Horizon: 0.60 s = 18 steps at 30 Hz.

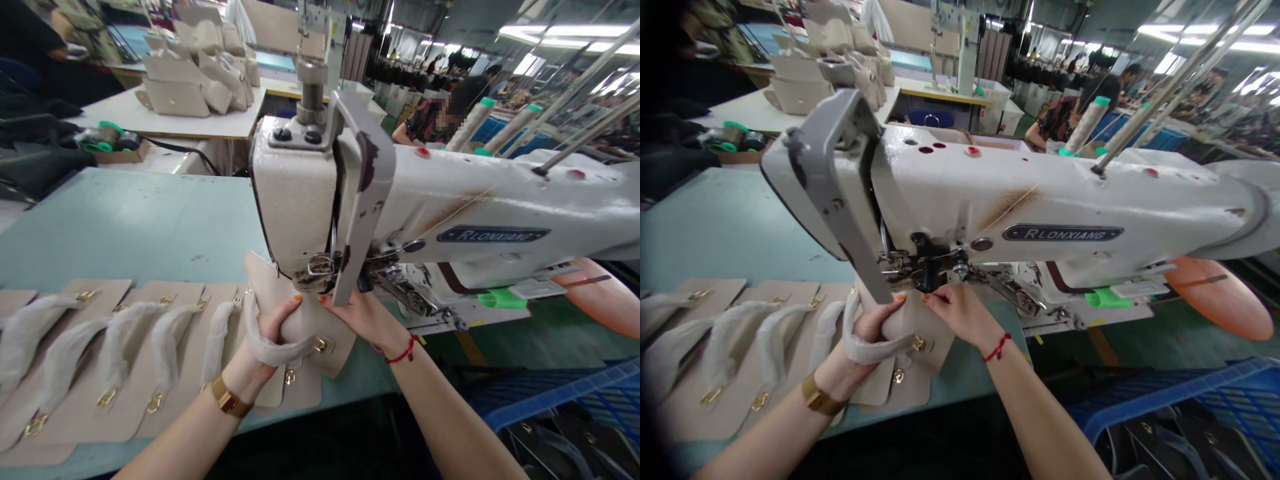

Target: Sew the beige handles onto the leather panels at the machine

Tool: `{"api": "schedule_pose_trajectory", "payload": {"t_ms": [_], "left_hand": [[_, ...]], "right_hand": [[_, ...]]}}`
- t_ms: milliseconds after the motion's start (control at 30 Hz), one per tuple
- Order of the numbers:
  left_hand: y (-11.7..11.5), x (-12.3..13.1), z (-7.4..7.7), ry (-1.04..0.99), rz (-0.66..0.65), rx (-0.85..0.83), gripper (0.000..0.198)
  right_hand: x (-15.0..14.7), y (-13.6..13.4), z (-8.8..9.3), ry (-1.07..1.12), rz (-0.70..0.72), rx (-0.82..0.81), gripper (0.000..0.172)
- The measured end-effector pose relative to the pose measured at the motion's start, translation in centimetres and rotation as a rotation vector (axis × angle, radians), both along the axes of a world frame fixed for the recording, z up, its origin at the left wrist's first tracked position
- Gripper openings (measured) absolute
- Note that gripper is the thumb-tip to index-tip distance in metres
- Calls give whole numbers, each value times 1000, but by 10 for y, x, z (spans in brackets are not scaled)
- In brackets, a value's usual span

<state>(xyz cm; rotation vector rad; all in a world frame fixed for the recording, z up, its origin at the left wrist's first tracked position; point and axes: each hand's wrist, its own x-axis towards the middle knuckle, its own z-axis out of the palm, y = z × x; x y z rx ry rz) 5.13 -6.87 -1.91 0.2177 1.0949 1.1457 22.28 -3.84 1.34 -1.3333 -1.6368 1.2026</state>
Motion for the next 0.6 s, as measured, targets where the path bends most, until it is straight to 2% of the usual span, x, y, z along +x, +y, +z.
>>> {"api": "schedule_pose_trajectory", "payload": {"t_ms": [100,433,533,600], "left_hand": [[0,0,-3,4,9,-5,56],[10,-8,-6,70,-51,55,62],[16,-11,0,85,-83,81,55],[21,-14,10,56,-102,33,50]], "right_hand": [[1,1,-4,-55,101,60,32],[-1,3,-10,-79,110,32,44],[-3,2,-9,-46,100,-9,43],[-5,-1,-9,-16,91,-49,41]]}}
